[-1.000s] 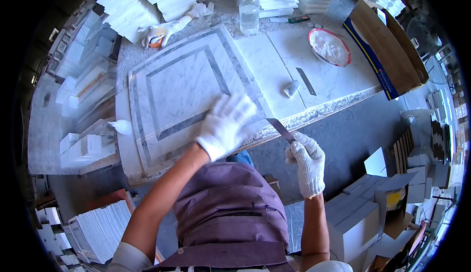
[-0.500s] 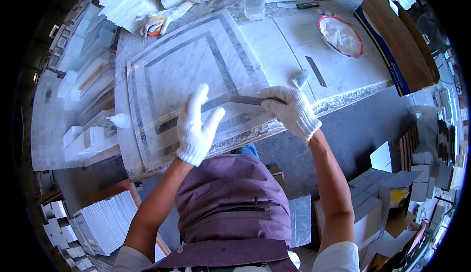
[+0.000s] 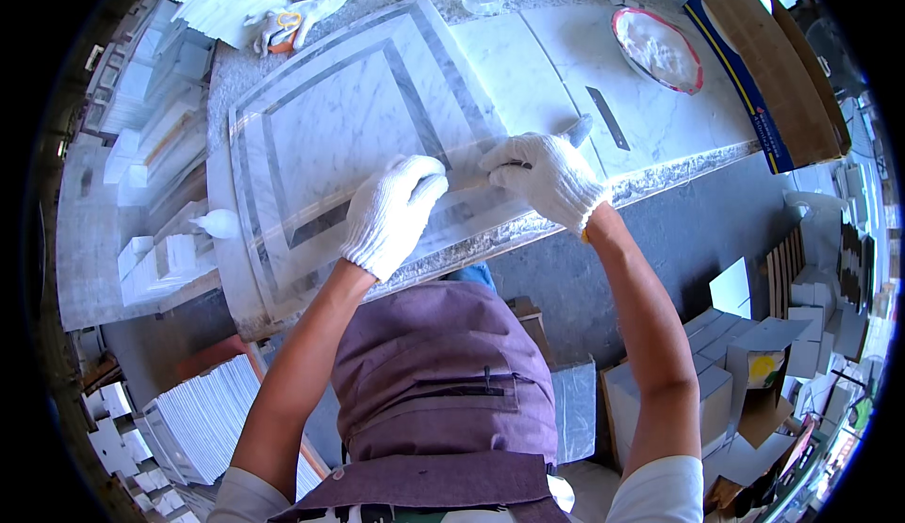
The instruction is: The person uses a metal scraper to remove residue from the edges and surface of a large square stone tile. They repeatedly scrape along the borders and the central area, occasionally wiping the tool or the surface with a cloth. The task involves careful manual scraping to clean the stone material.
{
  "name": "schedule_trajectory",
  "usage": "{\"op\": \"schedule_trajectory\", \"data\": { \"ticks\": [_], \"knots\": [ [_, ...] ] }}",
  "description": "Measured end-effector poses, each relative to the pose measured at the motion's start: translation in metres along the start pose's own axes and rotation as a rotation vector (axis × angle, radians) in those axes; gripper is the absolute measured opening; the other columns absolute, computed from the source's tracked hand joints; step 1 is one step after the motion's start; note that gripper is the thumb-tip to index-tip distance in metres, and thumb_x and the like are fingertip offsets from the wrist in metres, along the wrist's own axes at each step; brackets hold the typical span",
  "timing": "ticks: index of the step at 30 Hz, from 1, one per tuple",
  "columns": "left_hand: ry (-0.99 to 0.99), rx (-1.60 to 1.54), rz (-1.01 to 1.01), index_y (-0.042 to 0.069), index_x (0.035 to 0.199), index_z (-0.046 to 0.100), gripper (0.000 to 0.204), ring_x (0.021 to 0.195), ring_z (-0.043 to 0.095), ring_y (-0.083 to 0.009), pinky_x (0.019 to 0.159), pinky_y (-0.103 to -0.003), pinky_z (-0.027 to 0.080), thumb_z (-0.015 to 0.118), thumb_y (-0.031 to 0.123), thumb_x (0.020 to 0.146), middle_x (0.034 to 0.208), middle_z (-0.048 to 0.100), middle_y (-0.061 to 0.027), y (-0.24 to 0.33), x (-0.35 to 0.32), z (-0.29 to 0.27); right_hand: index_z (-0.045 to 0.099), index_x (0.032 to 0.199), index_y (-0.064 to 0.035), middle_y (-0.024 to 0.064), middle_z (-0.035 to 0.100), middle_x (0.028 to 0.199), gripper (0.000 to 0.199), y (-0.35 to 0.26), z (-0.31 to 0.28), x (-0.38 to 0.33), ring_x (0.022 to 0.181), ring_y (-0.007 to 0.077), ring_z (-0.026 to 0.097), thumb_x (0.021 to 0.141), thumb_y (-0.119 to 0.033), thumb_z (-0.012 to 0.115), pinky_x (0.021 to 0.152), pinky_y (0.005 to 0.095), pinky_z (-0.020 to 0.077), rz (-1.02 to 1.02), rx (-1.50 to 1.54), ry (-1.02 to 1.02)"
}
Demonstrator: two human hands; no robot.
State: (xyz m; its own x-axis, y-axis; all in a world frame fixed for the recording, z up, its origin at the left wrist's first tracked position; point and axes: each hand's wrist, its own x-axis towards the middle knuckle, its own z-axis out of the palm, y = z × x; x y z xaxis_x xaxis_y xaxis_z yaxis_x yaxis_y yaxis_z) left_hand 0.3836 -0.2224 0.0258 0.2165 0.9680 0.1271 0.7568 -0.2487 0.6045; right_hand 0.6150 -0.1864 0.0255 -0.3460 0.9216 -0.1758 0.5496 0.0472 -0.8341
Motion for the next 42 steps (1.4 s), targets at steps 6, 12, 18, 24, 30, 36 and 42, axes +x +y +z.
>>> {"op": "schedule_trajectory", "data": {
  "ticks": [6, 12, 18, 24, 30, 36, 42],
  "knots": [
    [-0.116, 0.026, 0.014, 0.01, 0.1, 0.069, 0.022, 0.086, 0.065, -0.035, 0.074, -0.044, 0.05, 0.065, 0.03, 0.091, 0.097, 0.066, -0.0122, -0.003, 0.004, -0.005, 0.074, 0.106, -0.0014, 0.0104, 0.074, 0.098, 0.022, -0.007, -0.007, 0.004, 0.088, 0.0178, 0.068, 0.088, -0.01, 0.065, 0.083, 0.0311, 0.0533, 0.046, 0.034, -0.081],
    [-0.23, 0.075, -0.094, 0.008, 0.099, 0.066, 0.026, 0.085, 0.067, -0.0356, 0.073, -0.045, 0.05, 0.064, 0.032, 0.089, 0.091, 0.069, -0.0149, 0.005, 0.014, -0.011, 0.074, 0.106, -0.0013, 0.0099, 0.075, 0.096, 0.022, -0.001, -0.005, 0.009, 0.085, 0.0173, 0.068, 0.088, -0.01, 0.064, 0.081, 0.0308, 0.0536, -0.018, 0.011, -0.082],
    [-0.249, 0.053, -0.133, 0.008, 0.099, 0.066, 0.025, 0.085, 0.067, -0.0359, 0.074, -0.044, 0.05, 0.064, 0.031, 0.089, 0.089, 0.069, -0.0168, 0.001, 0.016, -0.008, 0.075, 0.103, -0.0015, 0.0113, 0.074, 0.094, 0.022, -0.003, -0.005, 0.011, 0.081, 0.021, 0.069, 0.086, -0.012, 0.065, 0.078, 0.0321, 0.0539, -0.05, -0.066, -0.072],
    [-0.275, 0.024, -0.11, 0.004, 0.098, 0.066, 0.026, 0.082, 0.066, -0.0359, 0.074, -0.043, 0.05, 0.063, 0.028, 0.089, 0.087, 0.068, -0.0195, -0.004, 0.02, -0.008, 0.076, 0.102, -0.0025, 0.0128, 0.073, 0.096, 0.021, -0.005, -0.003, 0.012, 0.083, 0.0232, 0.069, 0.086, -0.012, 0.066, 0.079, 0.0341, 0.0541, -0.084, -0.116, -0.071],
    [-0.316, -0.015, -0.171, 0.002, 0.097, 0.067, 0.027, 0.078, 0.066, -0.0305, 0.073, -0.041, 0.05, 0.065, 0.027, 0.086, 0.085, 0.068, -0.0177, -0.001, 0.024, -0.014, 0.076, 0.102, -0.0034, 0.0134, 0.073, 0.097, 0.021, -0.001, 0.0, 0.011, 0.084, 0.0243, 0.069, 0.086, -0.012, 0.066, 0.08, 0.0349, 0.054, -0.096, -0.135, -0.045],
    [-0.314, -0.016, -0.165, 0.002, 0.096, 0.068, 0.031, 0.078, 0.066, -0.0289, 0.073, -0.04, 0.05, 0.065, 0.03, 0.084, 0.085, 0.069, -0.0168, -0.004, 0.026, -0.014, 0.076, 0.102, -0.0034, 0.014, 0.072, 0.097, 0.021, -0.004, 0.001, 0.012, 0.085, 0.0261, 0.069, 0.086, -0.013, 0.066, 0.08, 0.0354, 0.0536, -0.115, -0.139, -0.053],
    [-0.32, 0.029, -0.201, 0.001, 0.095, 0.068, 0.031, 0.079, 0.067, -0.0272, 0.074, -0.039, 0.05, 0.065, 0.03, 0.083, 0.087, 0.069, -0.0165, 0.004, 0.025, -0.018, 0.076, 0.102, -0.0036, 0.0146, 0.071, 0.099, 0.023, -0.001, 0.0, 0.013, 0.087, 0.0278, 0.069, 0.086, -0.014, 0.065, 0.081, 0.0363, 0.0533, -0.159, -0.229, -0.061]
  ]
}}
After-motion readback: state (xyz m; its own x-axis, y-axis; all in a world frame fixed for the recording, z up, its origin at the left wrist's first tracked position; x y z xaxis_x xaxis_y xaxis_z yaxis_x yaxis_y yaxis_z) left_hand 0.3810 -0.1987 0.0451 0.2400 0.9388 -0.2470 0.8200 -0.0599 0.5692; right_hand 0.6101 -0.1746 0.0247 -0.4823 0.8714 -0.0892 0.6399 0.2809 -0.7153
